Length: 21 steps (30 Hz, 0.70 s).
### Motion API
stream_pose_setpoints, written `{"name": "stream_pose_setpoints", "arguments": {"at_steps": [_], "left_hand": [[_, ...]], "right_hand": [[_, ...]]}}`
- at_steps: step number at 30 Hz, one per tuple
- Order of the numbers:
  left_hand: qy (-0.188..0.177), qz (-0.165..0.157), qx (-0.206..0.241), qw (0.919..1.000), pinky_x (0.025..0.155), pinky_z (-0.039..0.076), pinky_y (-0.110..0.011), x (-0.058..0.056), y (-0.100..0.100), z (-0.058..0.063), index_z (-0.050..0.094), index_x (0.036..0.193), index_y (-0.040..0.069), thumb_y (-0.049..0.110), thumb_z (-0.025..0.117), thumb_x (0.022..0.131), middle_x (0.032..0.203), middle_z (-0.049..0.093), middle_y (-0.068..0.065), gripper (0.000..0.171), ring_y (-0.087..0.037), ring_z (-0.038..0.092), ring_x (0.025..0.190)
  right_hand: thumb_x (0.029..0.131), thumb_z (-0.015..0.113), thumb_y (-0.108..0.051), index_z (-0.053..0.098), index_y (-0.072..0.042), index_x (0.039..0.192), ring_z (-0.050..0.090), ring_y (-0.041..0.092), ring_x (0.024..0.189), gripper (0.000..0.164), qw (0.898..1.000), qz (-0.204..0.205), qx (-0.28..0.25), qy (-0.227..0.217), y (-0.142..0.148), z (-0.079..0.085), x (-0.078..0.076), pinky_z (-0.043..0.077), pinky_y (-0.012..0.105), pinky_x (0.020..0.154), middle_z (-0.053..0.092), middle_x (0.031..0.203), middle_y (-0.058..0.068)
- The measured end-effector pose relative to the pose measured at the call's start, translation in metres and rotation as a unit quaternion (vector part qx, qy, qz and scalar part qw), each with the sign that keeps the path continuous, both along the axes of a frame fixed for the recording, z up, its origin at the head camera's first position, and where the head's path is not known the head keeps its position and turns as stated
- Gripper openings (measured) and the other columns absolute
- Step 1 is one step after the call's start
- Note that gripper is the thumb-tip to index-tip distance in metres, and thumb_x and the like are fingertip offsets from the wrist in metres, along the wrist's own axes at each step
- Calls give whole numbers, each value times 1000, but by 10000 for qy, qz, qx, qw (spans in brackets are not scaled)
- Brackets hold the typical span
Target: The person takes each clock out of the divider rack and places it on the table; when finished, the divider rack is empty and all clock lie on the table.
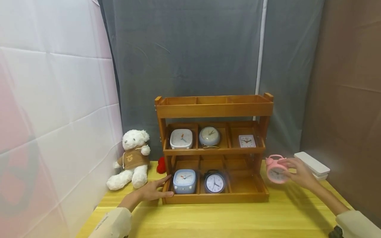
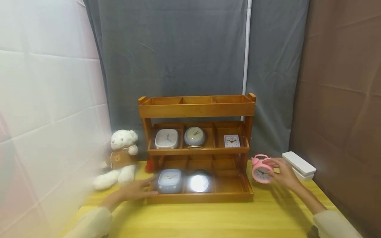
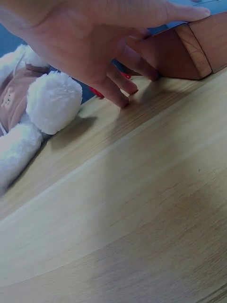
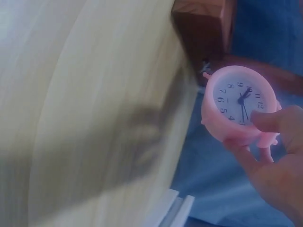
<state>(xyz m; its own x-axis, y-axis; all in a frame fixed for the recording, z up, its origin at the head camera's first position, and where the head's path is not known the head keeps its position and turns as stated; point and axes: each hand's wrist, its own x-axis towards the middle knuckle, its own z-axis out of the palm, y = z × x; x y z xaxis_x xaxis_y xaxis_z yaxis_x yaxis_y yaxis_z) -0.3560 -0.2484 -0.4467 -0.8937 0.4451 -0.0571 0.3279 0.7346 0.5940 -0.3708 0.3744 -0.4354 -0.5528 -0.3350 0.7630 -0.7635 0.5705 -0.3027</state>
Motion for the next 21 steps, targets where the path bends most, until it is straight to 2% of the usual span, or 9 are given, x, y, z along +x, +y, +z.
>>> {"name": "stream_pose_setpoints", "arguments": {"at_steps": [6,10,16,21], "left_hand": [[-2,-19,-7,10000,110,41,-64,0,0,1,31,165,14,53,75,93,153,48,-30,92,-47,53,136],[4,-32,-18,10000,110,40,-64,1,0,1,31,164,13,54,74,93,153,47,-31,93,-47,53,135],[-3,-12,-43,10000,111,40,-64,6,1,4,31,164,12,53,74,93,153,47,-31,92,-48,52,136],[-5,0,13,10000,111,40,-64,6,3,6,31,164,12,53,74,93,153,47,-30,93,-48,52,136]], "right_hand": [[66,81,25,71,11,104,71,20,90,42,9996,-231,-43,-166,-1,-12,-15,49,5,83,71,101,28],[68,80,24,70,13,107,70,16,95,42,9988,-216,-182,-403,-1,-19,-22,48,5,86,71,105,29],[70,80,23,69,16,107,69,9,96,40,9987,-24,-338,-393,-2,-32,-37,49,7,86,73,104,21],[72,75,26,68,17,109,68,8,97,39,9973,-107,-524,-505,-4,-39,-47,47,6,87,70,106,29]]}}
